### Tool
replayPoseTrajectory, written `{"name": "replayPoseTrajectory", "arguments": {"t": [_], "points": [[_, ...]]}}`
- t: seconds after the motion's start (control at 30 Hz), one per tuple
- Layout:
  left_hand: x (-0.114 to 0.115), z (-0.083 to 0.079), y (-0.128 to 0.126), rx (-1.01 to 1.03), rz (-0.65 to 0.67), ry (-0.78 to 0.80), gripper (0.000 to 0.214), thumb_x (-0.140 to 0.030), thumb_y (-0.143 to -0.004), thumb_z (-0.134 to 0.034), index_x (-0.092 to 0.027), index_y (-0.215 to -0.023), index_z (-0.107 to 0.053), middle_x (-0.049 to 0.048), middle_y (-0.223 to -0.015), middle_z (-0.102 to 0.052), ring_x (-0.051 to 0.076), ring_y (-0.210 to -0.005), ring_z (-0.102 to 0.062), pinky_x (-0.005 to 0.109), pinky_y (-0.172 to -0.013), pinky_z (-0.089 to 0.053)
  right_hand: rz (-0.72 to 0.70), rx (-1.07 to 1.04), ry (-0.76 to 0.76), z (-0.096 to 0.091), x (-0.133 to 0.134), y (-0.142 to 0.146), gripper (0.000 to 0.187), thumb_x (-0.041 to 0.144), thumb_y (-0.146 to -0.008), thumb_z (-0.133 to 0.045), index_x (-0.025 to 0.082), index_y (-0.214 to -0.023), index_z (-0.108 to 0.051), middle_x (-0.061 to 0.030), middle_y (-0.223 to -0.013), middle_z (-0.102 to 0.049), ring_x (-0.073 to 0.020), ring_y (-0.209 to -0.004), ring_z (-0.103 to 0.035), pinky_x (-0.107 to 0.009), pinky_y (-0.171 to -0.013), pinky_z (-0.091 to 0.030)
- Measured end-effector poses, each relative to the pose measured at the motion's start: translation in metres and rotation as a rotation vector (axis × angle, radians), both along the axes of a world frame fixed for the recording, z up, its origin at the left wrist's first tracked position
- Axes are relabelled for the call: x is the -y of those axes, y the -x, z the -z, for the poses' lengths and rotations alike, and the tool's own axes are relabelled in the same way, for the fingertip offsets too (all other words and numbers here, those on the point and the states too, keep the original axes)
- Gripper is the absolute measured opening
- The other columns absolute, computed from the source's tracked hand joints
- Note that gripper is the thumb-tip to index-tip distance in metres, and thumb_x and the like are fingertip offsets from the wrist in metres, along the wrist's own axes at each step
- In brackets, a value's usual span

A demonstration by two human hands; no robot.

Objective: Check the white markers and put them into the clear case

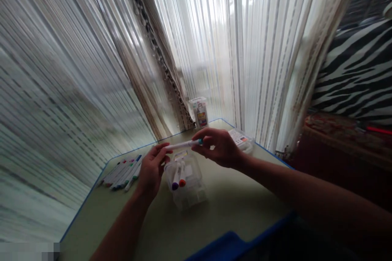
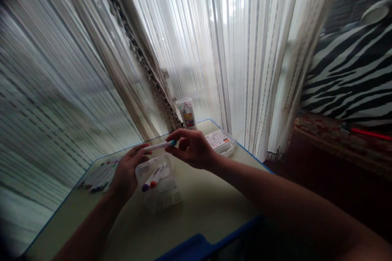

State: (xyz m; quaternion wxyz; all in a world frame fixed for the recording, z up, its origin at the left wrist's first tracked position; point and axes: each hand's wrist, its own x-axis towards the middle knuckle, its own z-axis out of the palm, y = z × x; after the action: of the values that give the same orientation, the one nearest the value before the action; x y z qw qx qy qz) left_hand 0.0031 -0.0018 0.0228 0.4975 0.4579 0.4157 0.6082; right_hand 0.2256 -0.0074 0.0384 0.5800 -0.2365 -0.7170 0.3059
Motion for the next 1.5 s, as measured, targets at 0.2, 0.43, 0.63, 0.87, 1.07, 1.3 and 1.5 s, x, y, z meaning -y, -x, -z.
{"name": "replayPoseTrajectory", "arguments": {"t": [0.2, 0.43, 0.63, 0.87, 1.07, 1.3, 1.5], "points": [[0.003, -0.012, 0.009, 0.144, 0.008, -0.156, 0.03, -0.029, -0.066, -0.085, -0.017, -0.091, -0.075, 0.0013, -0.073, -0.065, 0.004, -0.052, -0.045, 0.016, -0.045, -0.036, 0.001, -0.054, 0.141, 0.007, -0.013, -0.006, 0.025, 0.033, -0.079, -0.075, 0.015, -0.096, -0.067, 0.0032, -0.058, -0.06, -0.0092, -0.044, -0.054, -0.022, -0.04, -0.04], [0.012, -0.017, 0.009, 0.198, 0.176, -0.222, 0.033, -0.021, -0.061, -0.088, -0.021, -0.092, -0.077, -0.0022, -0.066, -0.06, 0.003, -0.051, -0.043, 0.017, -0.047, -0.035, 0.002, 0.011, 0.27, 0.021, -0.026, -0.004, 0.033, 0.04, -0.076, -0.078, 0.013, -0.093, -0.069, 0.0034, -0.053, -0.058, -0.0111, -0.043, -0.056, -0.023, -0.038, -0.043], [0.016, -0.019, 0.008, 0.179, 0.195, -0.194, 0.029, -0.022, -0.06, -0.088, -0.021, -0.087, -0.077, -0.0018, -0.069, -0.061, 0.003, -0.052, -0.042, 0.018, -0.046, -0.032, 0.001, 0.023, 0.291, 0.026, -0.024, -0.002, 0.037, 0.041, -0.073, -0.08, 0.013, -0.095, -0.069, 0.003, -0.051, -0.059, -0.0112, -0.041, -0.055, -0.024, -0.039, -0.044], [0.016, -0.019, 0.009, 0.168, 0.228, -0.19, 0.028, -0.024, -0.062, -0.088, -0.02, -0.088, -0.078, -0.0026, -0.066, -0.057, 0.003, -0.052, -0.041, 0.018, -0.046, -0.029, 0.037, 0.002, 0.261, 0.023, -0.022, -0.002, 0.038, 0.042, -0.071, -0.082, 0.014, -0.093, -0.069, 0.0032, -0.051, -0.06, -0.0114, -0.041, -0.054, -0.025, -0.038, -0.043], [0.013, -0.017, 0.012, 0.177, 0.203, -0.181, 0.03, -0.026, -0.065, -0.086, -0.019, -0.093, -0.077, -0.0027, -0.067, -0.055, 0.003, -0.051, -0.039, 0.018, -0.046, -0.028, 0.076, -0.02, 0.218, 0.02, -0.02, -0.003, 0.034, 0.038, -0.074, -0.081, 0.015, -0.094, -0.068, 0.0042, -0.05, -0.058, -0.0101, -0.041, -0.052, -0.023, -0.039, -0.041], [0.008, -0.014, 0.015, 0.156, 0.114, -0.144, 0.027, -0.024, -0.068, -0.083, -0.017, -0.093, -0.077, -0.0002, -0.073, -0.061, 0.003, -0.051, -0.041, 0.018, -0.046, -0.029, 0.112, -0.046, 0.177, 0.016, -0.017, -0.004, 0.03, 0.036, -0.077, -0.079, 0.015, -0.096, -0.068, 0.0041, -0.052, -0.058, -0.009, -0.041, -0.051, -0.022, -0.038, -0.04], [0.006, -0.012, 0.016, 0.149, 0.118, -0.128, 0.031, -0.024, -0.068, -0.082, -0.018, -0.097, -0.076, 0.0011, -0.078, -0.063, 0.003, -0.052, -0.043, 0.018, -0.046, -0.03, 0.118, -0.086, 0.145, 0.012, -0.014, -0.003, 0.029, 0.036, -0.078, -0.078, 0.016, -0.097, -0.069, 0.0024, -0.057, -0.062, -0.0095, -0.04, -0.053, -0.023, -0.037, -0.041]]}}
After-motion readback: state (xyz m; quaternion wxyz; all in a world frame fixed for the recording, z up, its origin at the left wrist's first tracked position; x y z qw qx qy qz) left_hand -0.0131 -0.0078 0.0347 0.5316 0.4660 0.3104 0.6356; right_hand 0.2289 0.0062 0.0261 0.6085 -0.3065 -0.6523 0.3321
